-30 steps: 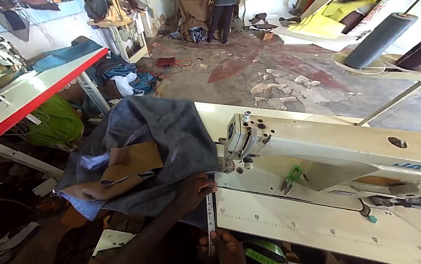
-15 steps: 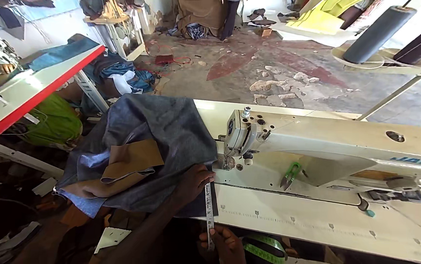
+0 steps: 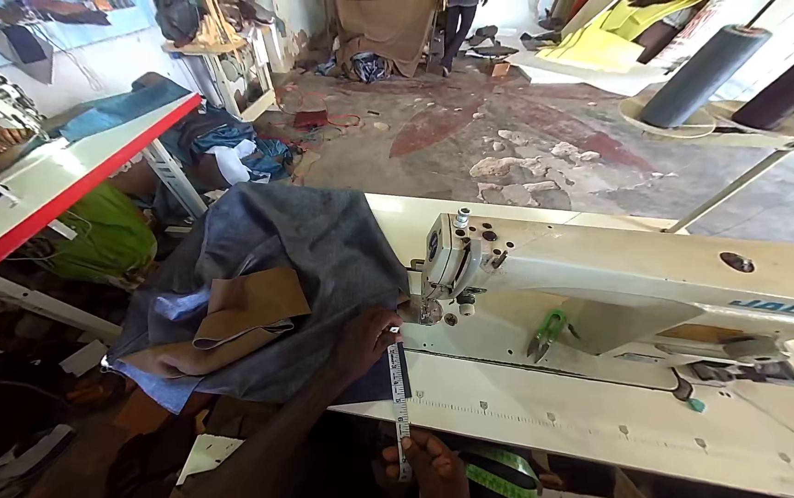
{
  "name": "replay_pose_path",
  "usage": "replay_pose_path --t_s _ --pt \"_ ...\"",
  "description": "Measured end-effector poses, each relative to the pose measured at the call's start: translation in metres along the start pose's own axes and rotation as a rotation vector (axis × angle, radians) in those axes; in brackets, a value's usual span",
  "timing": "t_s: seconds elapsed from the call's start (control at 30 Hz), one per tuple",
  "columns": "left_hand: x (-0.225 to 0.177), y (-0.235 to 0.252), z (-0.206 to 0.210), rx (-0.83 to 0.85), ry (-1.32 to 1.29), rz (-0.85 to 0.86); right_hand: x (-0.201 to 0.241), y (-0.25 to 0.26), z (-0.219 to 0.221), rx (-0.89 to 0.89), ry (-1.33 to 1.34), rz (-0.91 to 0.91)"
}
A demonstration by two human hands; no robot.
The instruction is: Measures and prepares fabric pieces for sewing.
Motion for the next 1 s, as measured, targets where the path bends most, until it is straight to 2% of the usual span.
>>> replay_pose_path --t_s 0.5,0.8,1.0 --pt "-0.003 -0.001 -0.001 0.017 0.048 0.019 -0.006 -0.004 -0.007 -0.022 -0.018 0.028" --pt "0.001 -0.001 -0.001 0.011 -0.056 0.061 -0.010 -0.008 -0.011 -0.031 -0.026 0.026" --pt "0.000 -0.003 0.000 0.003 -0.002 0.059 -0.011 -0.008 -0.011 -0.041 -0.012 0.028"
Point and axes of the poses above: each hand's wrist, its own y-axis towards the middle knuckle, its own z-axis out of the palm, x = y × z, the point moved 2 cm from there along y, towards the middle knuckle, and after that the axes turned 13 degrees about -y, right-handed, at the moved point
